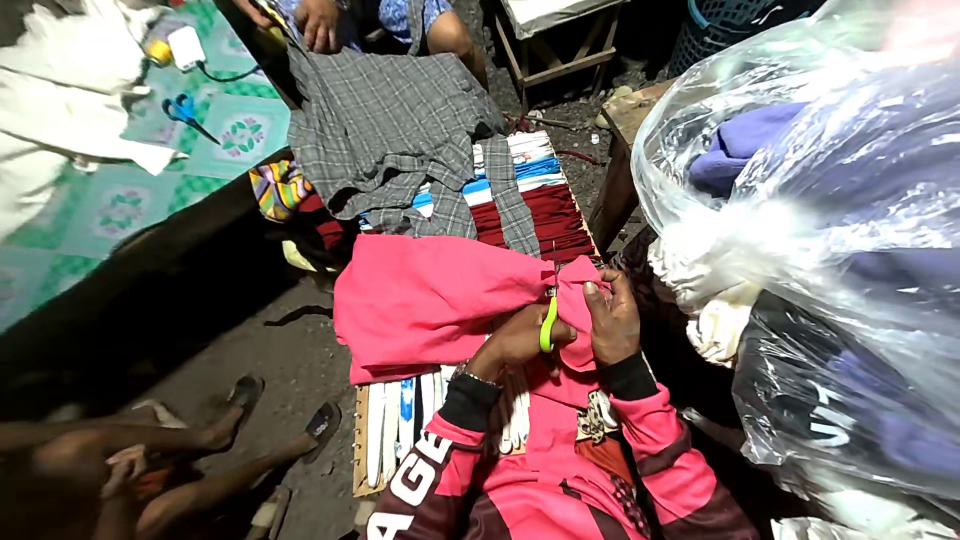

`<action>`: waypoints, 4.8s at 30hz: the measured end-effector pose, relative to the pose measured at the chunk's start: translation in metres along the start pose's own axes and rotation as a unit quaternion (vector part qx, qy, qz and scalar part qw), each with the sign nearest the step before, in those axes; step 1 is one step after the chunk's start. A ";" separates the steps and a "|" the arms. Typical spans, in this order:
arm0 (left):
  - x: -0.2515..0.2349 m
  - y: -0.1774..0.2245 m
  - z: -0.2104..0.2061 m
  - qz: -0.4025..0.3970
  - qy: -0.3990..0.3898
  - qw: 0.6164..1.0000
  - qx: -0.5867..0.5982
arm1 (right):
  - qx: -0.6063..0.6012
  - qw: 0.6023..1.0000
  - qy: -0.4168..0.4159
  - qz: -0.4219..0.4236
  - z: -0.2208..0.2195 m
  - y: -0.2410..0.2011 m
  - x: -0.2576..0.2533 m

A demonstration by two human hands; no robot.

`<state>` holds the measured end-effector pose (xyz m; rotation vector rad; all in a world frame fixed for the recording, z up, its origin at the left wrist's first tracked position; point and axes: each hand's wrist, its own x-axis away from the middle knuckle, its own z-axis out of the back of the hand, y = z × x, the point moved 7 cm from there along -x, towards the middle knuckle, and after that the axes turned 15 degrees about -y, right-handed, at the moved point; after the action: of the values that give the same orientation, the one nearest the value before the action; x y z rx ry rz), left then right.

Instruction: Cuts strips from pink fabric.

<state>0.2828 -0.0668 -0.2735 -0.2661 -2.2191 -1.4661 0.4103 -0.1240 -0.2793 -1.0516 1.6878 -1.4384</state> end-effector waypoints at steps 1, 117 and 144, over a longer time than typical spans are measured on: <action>-0.001 0.002 0.002 -0.003 -0.002 1.000 -0.005 | 0.000 1.000 -0.003 0.000 0.000 -0.001 0.001; 0.267 -0.067 0.206 0.078 0.569 0.748 -0.334 | 0.314 0.922 -0.225 -0.026 -0.059 -0.165 -0.111; 0.295 -0.088 0.193 -0.002 0.489 0.853 -0.182 | 0.445 0.776 -0.445 -0.051 -0.269 -0.008 -0.170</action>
<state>-0.0625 0.0448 -0.2670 0.3231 -1.1211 -1.5225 0.2509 0.1463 -0.2287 -0.9830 0.1927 -1.2338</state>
